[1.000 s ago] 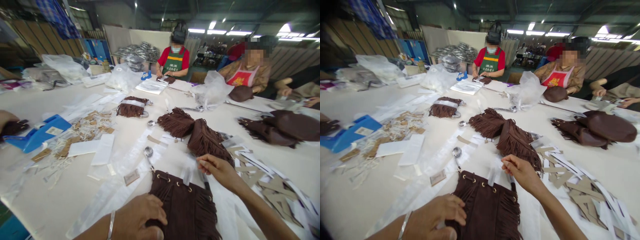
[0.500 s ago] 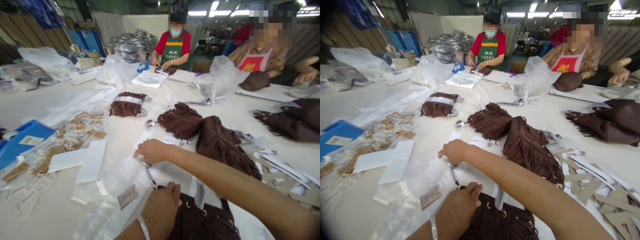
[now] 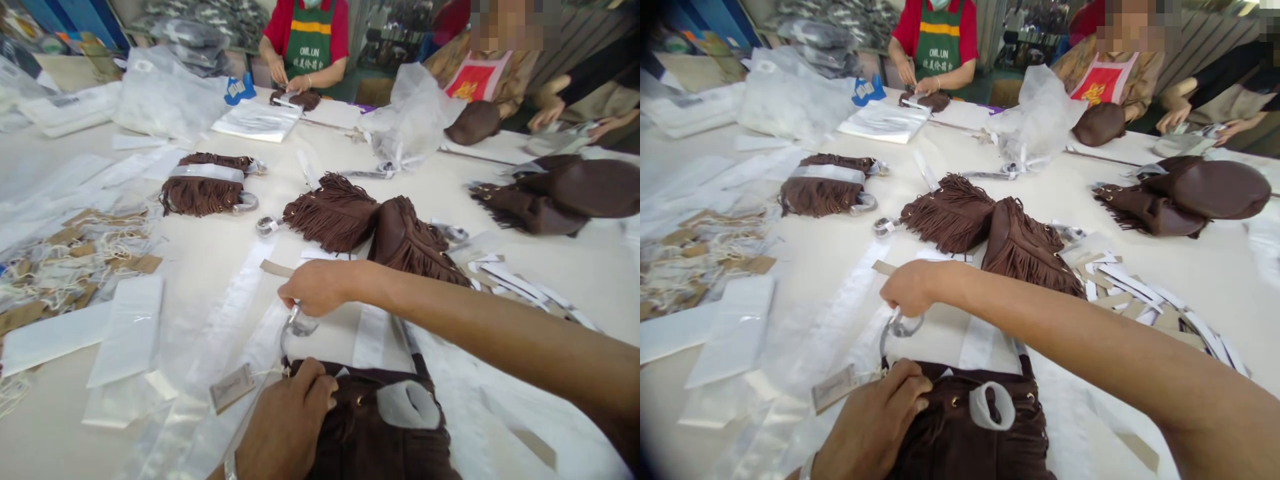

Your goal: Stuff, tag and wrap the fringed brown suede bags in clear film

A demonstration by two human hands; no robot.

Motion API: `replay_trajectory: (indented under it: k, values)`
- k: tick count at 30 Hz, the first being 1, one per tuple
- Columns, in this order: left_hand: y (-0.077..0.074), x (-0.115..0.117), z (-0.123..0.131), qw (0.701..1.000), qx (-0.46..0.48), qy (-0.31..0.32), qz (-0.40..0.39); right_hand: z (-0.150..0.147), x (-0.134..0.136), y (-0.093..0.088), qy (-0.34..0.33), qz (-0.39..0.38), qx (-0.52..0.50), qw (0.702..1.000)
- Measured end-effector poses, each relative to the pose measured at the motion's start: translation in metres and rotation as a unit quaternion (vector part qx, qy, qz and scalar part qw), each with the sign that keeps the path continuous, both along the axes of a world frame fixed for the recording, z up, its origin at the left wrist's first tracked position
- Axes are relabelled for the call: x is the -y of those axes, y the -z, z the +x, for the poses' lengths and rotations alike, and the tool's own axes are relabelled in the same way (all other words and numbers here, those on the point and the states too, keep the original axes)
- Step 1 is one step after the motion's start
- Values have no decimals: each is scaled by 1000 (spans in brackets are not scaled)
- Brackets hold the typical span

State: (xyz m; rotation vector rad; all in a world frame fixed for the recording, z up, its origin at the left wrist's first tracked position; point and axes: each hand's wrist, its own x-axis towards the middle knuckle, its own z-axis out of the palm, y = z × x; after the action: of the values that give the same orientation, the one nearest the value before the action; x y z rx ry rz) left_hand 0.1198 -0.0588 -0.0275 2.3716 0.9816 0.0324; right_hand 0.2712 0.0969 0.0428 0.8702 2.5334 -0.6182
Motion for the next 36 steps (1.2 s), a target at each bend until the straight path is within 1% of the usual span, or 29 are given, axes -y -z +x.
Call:
replay_trajectory:
  k: [2,3,5,6,7,8,9,11,13,16,18,21,24,26,27,28,29,31,32,33,34,35,36]
  values:
    - [-3,0,-5,1000,28,4,8,22,12,6,62,-90,-19,994]
    - [-4,-1,-7,999,41,5,10,31,20,12,98,-137,-25,985]
    - [-7,-4,-8,998,63,-1,3,45,40,28,174,-236,-21,956]
    - [-8,-6,-7,997,71,-8,-4,50,51,36,206,-273,-20,940]
    - [-9,-7,-7,997,77,-15,-13,53,62,44,226,-288,-27,930]
    - [-9,-8,-5,996,81,-21,-23,55,73,50,233,-276,-39,932]
    - [-9,-9,-4,996,81,-26,-32,57,82,56,225,-241,-57,942]
    - [-9,-10,0,996,76,-28,-43,57,96,61,183,-142,-89,969]
    - [-8,-9,2,997,69,-16,-39,56,102,61,147,-74,-89,982]
    - [-8,-8,5,998,57,0,-6,55,104,58,130,-29,-57,989]
    - [-8,-8,8,999,45,6,18,53,106,56,129,-17,-43,991]
    - [-7,-9,13,998,40,18,53,46,109,54,132,-34,-28,990]
    - [-7,-10,15,994,57,25,94,43,109,53,132,-70,-23,989]
    - [-8,-10,16,991,72,28,110,48,106,58,127,-128,-48,982]
    - [-8,-11,16,990,76,29,114,53,103,62,130,-186,-72,971]
    - [-8,-11,17,990,76,31,117,58,100,69,140,-261,-103,949]
    - [-8,-12,18,990,73,32,119,64,98,76,159,-345,-136,915]
    - [-7,-15,18,990,57,40,121,74,95,91,208,-486,-187,828]
    - [-5,-17,18,990,49,48,121,78,94,96,231,-528,-201,792]
    - [-3,-19,17,990,43,58,122,80,94,100,251,-550,-208,769]
    - [1,-22,15,989,41,71,124,80,94,102,264,-557,-208,760]
    - [6,-25,14,987,45,86,132,79,94,103,271,-552,-204,761]
    - [12,-28,13,983,57,103,143,76,95,103,273,-538,-196,773]
